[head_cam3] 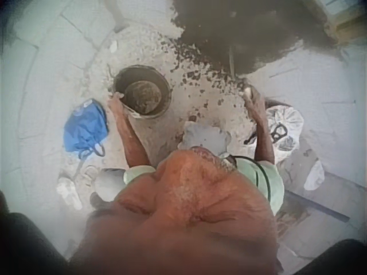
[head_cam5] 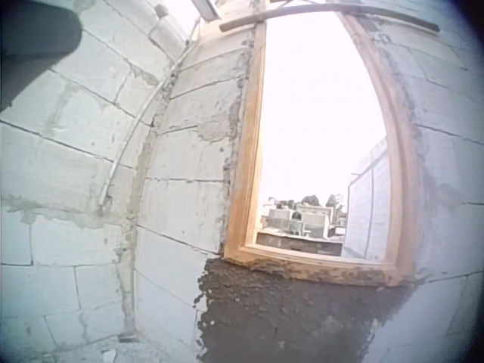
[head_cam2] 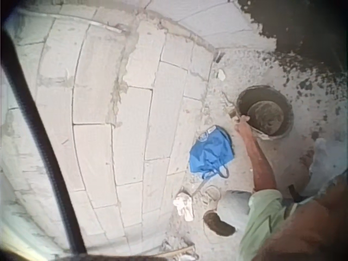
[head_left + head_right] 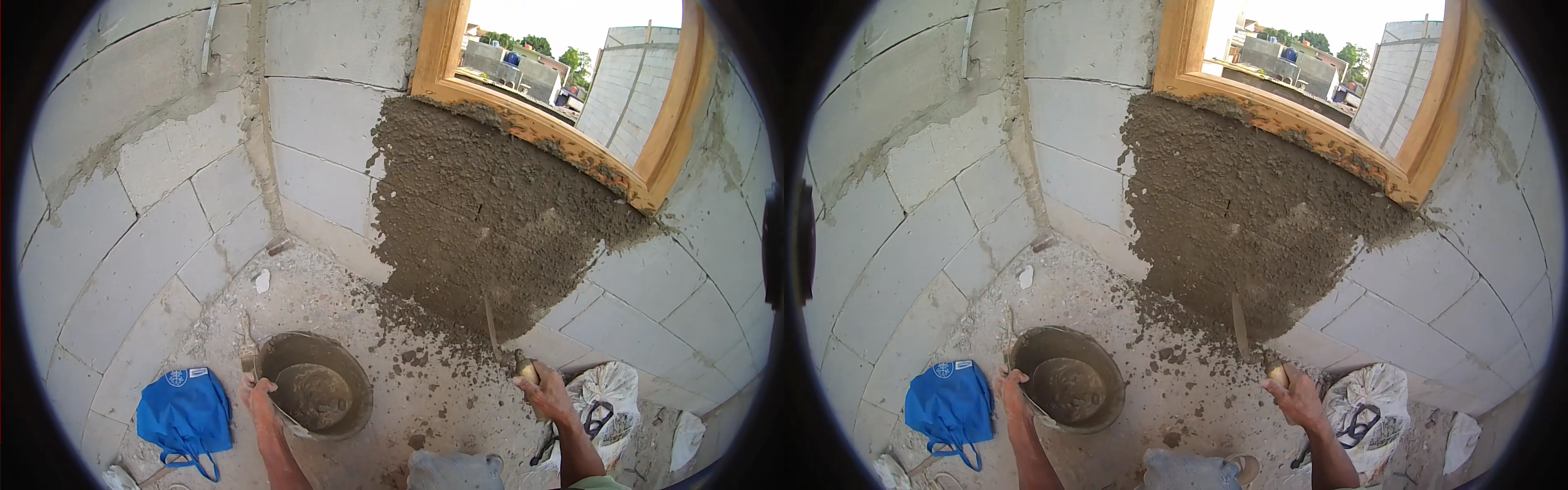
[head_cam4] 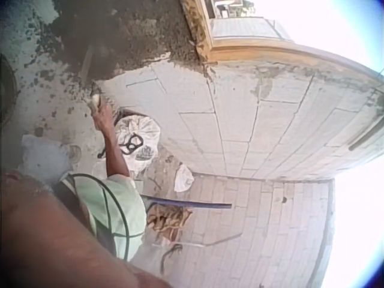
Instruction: The person pours water from a cup into a bucket of cement mixture, mixes it using a trowel, and applies the cement onto a wall with the trowel.
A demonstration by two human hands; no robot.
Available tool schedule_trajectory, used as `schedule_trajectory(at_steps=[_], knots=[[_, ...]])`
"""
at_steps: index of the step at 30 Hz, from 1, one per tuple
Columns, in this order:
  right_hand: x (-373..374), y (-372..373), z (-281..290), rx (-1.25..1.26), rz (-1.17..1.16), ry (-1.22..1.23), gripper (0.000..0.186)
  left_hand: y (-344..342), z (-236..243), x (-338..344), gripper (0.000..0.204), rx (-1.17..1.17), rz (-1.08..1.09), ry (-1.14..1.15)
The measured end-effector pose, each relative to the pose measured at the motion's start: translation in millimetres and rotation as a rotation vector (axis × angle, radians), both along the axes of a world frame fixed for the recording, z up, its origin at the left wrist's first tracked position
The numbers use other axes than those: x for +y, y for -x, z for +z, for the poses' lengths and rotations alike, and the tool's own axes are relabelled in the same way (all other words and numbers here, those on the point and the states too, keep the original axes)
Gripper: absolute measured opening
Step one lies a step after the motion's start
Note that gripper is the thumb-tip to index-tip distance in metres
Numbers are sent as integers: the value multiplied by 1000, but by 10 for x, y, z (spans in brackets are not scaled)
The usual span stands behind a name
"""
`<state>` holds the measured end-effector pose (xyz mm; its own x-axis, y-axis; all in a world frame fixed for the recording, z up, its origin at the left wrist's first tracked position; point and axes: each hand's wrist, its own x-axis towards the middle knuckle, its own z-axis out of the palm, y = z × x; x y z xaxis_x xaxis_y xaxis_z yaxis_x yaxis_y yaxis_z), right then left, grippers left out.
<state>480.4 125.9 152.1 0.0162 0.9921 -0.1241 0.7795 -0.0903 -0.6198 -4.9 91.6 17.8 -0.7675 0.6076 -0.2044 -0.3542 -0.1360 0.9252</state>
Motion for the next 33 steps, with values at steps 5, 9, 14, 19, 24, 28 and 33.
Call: schedule_trajectory(at_steps=[5, 9, 14, 19, 24, 28, 33], knots=[[-258, 228, -632, -6, 83, 159, 46, 5, 23, 7, 23, 35, -32, -10], [-193, 258, -709, 85, 155, 164, 47, -4, 54, -35, 22, 71, -44, -20], [126, 284, 37, 302, 38, 41, 47, 55, 46, -83, 22, 70, -42, 1], [62, 60, 435, 830, -48, -147, 46, -123, 192, 26, 23, 70, -60, 92], [40, 8, 522, 561, -285, -339, 41, 85, -85, 106, 22, 93, -39, 19], [422, -117, 661, 260, -464, -692, 44, 172, -133, 93, 23, 28, -75, 67], [816, -91, 692, 120, -564, -887, 52, 56, -48, 64, 26, -24, -57, 86]])
